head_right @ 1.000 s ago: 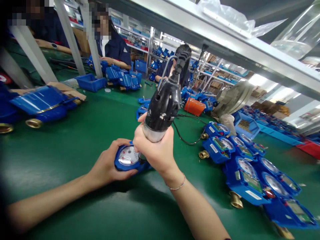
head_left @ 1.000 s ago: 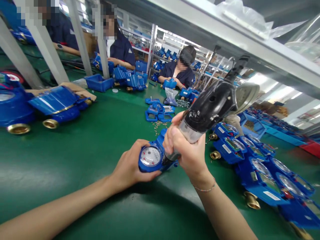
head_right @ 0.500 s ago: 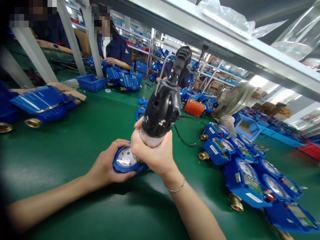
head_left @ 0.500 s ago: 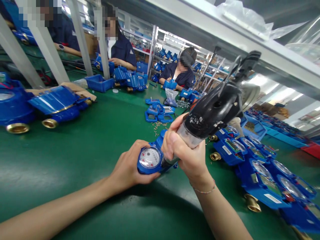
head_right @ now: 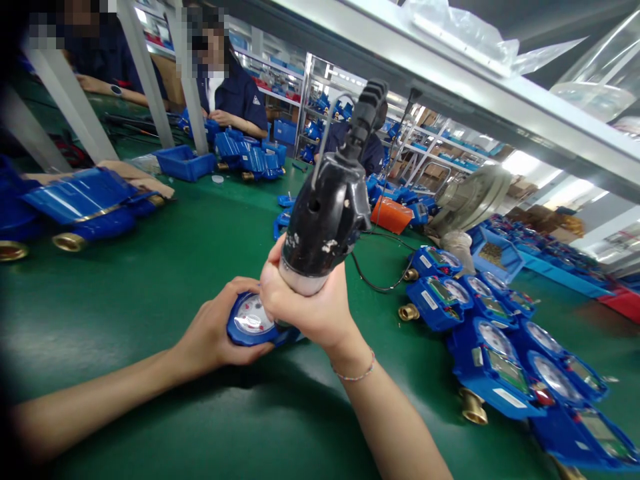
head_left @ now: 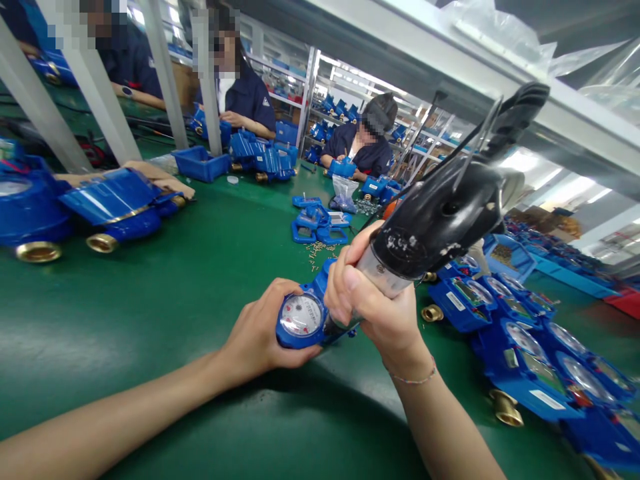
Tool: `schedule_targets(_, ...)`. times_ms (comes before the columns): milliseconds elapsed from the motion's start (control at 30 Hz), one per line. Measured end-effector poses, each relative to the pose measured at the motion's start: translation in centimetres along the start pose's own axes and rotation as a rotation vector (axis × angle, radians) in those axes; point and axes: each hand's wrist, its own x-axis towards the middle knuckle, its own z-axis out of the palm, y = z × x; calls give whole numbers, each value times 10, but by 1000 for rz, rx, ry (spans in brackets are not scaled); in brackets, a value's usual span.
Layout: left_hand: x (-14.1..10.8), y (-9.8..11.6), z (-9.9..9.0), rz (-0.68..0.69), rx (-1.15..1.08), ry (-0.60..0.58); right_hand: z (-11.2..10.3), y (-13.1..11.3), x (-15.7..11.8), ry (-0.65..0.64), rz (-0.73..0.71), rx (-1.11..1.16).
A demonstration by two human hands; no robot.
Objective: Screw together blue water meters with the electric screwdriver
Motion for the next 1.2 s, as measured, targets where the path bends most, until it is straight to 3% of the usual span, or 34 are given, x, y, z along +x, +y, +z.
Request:
schedule_targets(467,-1,-1,1,-26,-5,4,-2,-2,1,-31,18,-26)
schedule_targets(600,1,-4,0,-51,-6,-6,3,-23,10,-13,-69,-74)
schedule_targets(767,5,-5,-4,-71,2,16,8,-49,35,135,-237,-193)
schedule_targets(1033,6,0,-8,-77,-36,20,3,-23,57,85,-346,-109)
schedule_targets(1200,18,-3,-19,-264,-171,42,-8,-69,46,222,-440,-40)
